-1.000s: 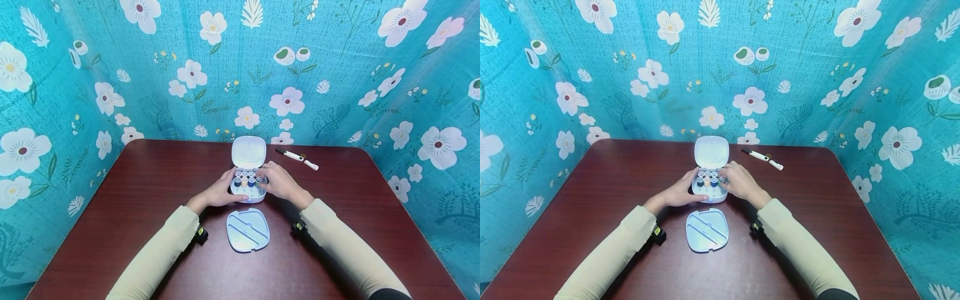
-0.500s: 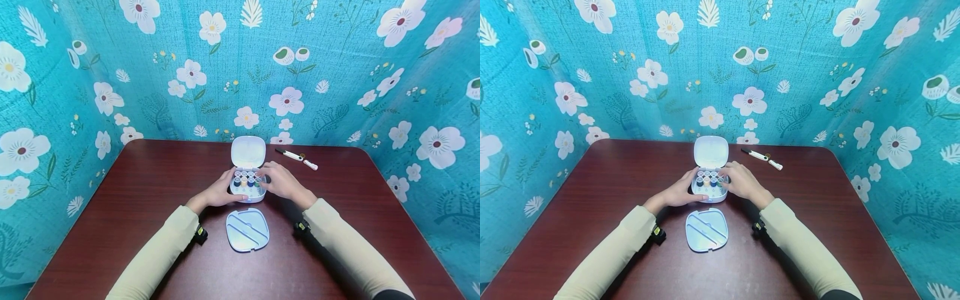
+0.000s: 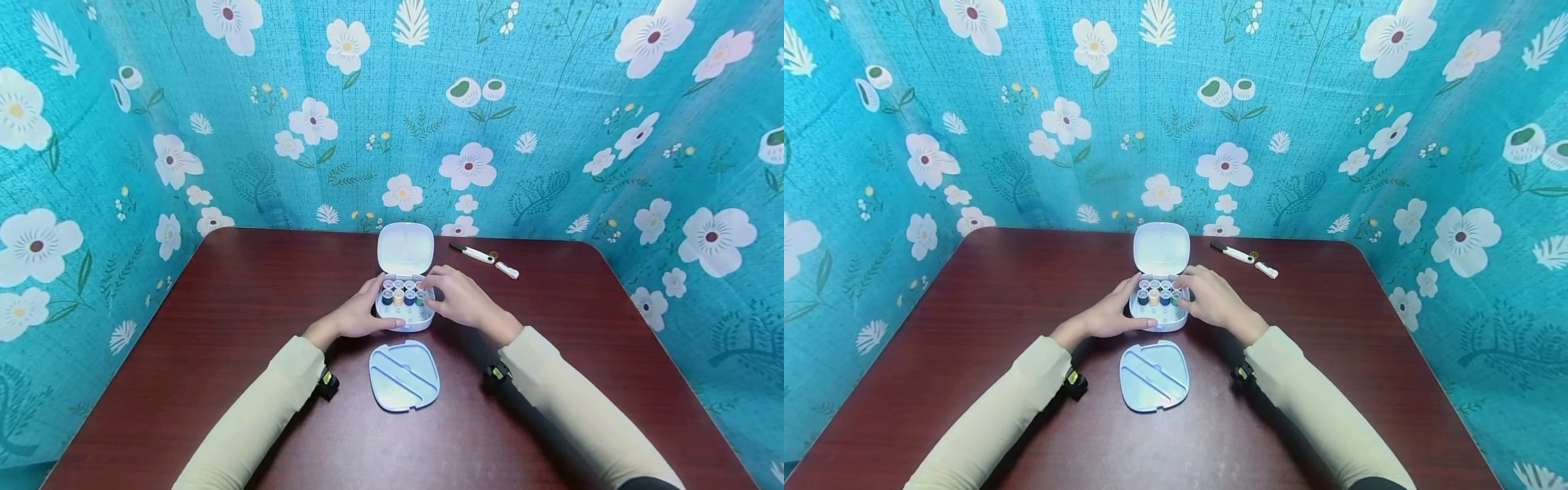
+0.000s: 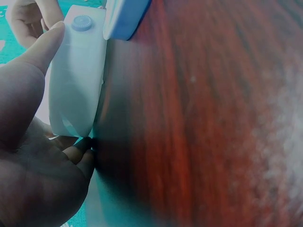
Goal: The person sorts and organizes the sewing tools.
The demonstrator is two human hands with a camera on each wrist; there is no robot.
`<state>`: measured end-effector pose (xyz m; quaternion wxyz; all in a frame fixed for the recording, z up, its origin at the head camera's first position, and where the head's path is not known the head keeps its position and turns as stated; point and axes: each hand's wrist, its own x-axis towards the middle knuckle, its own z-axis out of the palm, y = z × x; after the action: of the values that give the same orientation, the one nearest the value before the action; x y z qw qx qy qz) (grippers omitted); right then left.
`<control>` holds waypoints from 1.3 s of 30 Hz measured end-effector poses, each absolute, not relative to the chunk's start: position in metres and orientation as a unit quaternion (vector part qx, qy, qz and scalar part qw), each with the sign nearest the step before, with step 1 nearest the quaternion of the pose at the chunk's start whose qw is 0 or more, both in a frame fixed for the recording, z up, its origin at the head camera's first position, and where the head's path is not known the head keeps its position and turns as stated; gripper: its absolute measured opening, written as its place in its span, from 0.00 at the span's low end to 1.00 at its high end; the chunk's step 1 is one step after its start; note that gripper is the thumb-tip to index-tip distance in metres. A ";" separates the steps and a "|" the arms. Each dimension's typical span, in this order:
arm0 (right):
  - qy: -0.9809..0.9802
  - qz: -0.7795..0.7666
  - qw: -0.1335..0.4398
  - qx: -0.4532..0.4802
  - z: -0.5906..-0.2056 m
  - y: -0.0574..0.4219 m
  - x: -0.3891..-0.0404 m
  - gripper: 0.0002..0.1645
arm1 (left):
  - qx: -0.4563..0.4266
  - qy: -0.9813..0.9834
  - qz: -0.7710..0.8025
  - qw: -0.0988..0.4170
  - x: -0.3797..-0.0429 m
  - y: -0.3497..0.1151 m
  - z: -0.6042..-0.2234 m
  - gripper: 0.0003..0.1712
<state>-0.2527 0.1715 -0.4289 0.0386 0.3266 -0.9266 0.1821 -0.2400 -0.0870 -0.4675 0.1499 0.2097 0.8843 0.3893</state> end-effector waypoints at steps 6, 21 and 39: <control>-0.923 0.177 0.028 0.341 -0.423 0.168 -0.245 0.20 | 0.211 0.883 0.390 0.150 -0.239 -0.087 -0.467 0.68; -0.910 0.155 -0.009 0.383 -0.408 0.160 -0.219 0.19 | 0.218 0.885 0.385 0.145 -0.240 -0.088 -0.466 0.67; -0.885 0.163 -0.072 0.431 -0.416 0.144 -0.185 0.21 | 0.237 0.881 0.389 0.130 -0.240 -0.088 -0.468 0.63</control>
<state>-0.1849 0.1443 -0.4159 -0.0718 0.4306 -0.8848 0.1627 -0.2399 -0.0881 -0.4685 0.1295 0.2373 0.8809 0.3885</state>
